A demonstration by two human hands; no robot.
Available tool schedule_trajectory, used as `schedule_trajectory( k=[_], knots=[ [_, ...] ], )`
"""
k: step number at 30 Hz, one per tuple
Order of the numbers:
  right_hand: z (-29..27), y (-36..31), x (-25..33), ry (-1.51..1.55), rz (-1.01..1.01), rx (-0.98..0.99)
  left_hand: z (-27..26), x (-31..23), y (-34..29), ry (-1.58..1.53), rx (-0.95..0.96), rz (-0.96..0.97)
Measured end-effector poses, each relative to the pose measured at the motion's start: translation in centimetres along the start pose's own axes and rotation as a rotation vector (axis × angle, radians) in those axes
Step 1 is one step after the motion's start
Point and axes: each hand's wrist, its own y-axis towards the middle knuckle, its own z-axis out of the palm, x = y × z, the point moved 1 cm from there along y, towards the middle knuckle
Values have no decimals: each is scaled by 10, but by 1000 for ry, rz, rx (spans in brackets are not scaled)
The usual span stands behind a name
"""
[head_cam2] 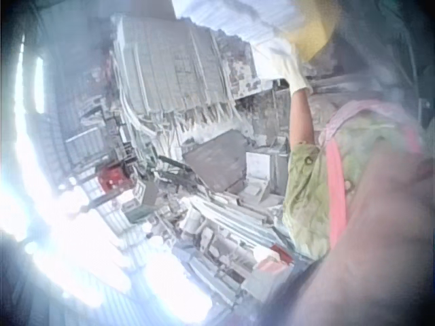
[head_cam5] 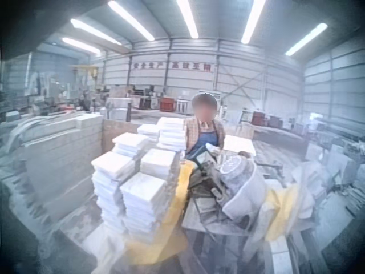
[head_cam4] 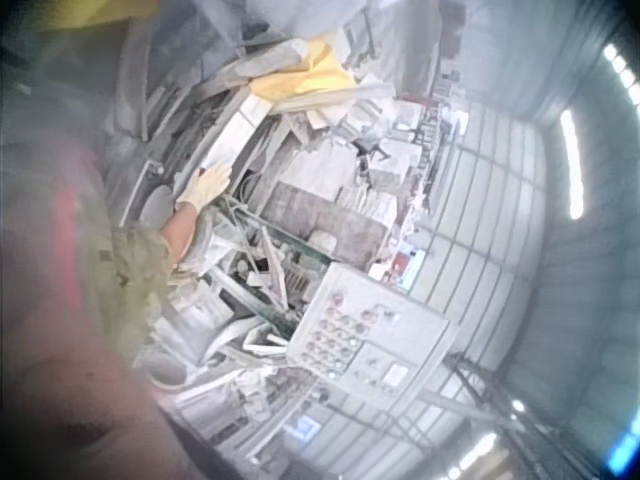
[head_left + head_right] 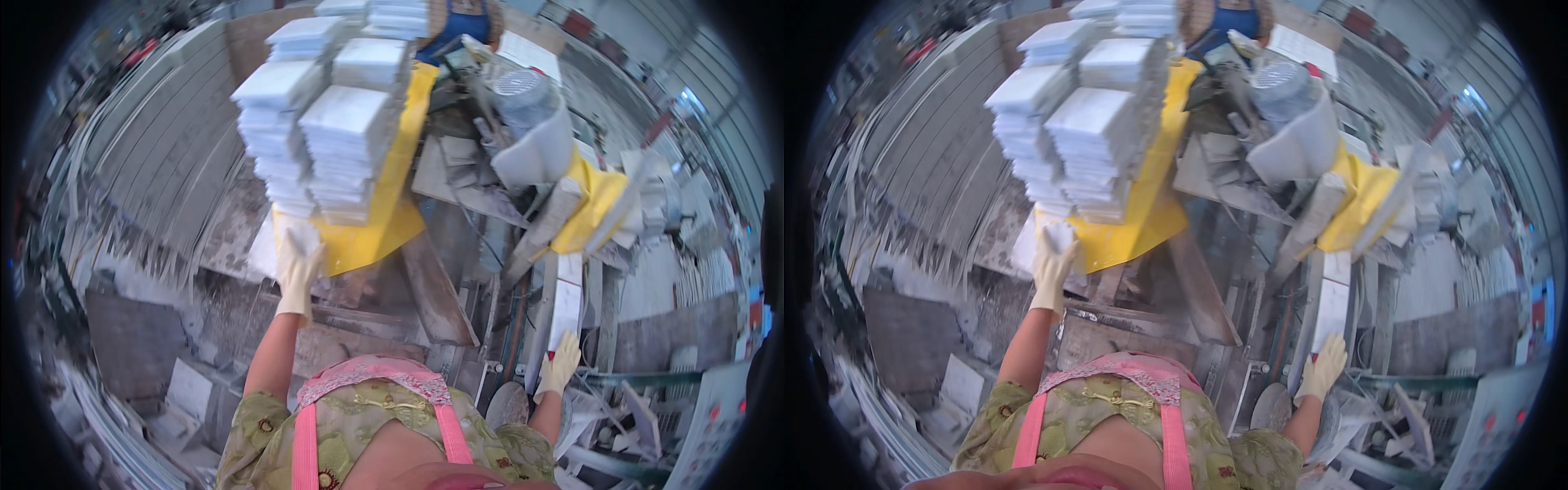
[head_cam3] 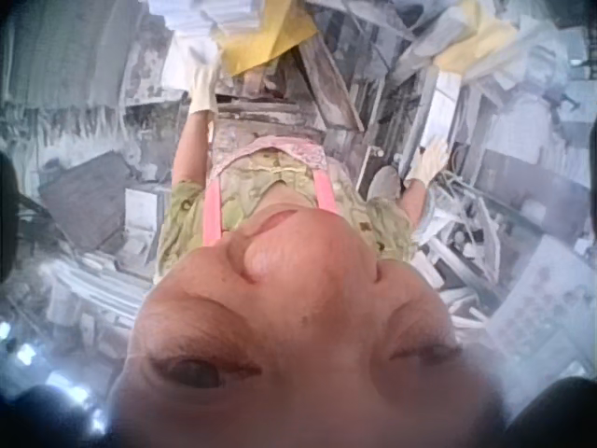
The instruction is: The person repeatedly picks up white rectangular tiles from a nearby pile and places them onto a yellow tray on a machine. The person handles the tiles one at a time, aligning them in neat rows on the tray throughout the clip.
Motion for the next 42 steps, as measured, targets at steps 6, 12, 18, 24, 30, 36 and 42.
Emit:
schedule_trajectory(
  k=[6,12,18,24,30,36,42],
  knots=[
    [7,28,4,-129,-63,34,2,0,5,26,-18,88],
    [27,32,-2,-228,-78,-22,4,4,8,5,-17,78],
    [-8,38,-14,170,-18,-30,0,-2,5,1,-20,89],
    [-12,77,1,-188,-211,-108,-1,-8,1,1,-12,40],
    [8,87,4,-195,-157,77,-6,-10,-2,11,-17,63],
    [39,127,-2,-368,-241,-95,0,-11,-1,31,-28,-18],
    [31,127,-8,-298,-322,-71,-7,-17,-10,17,-51,-33]
  ],
)
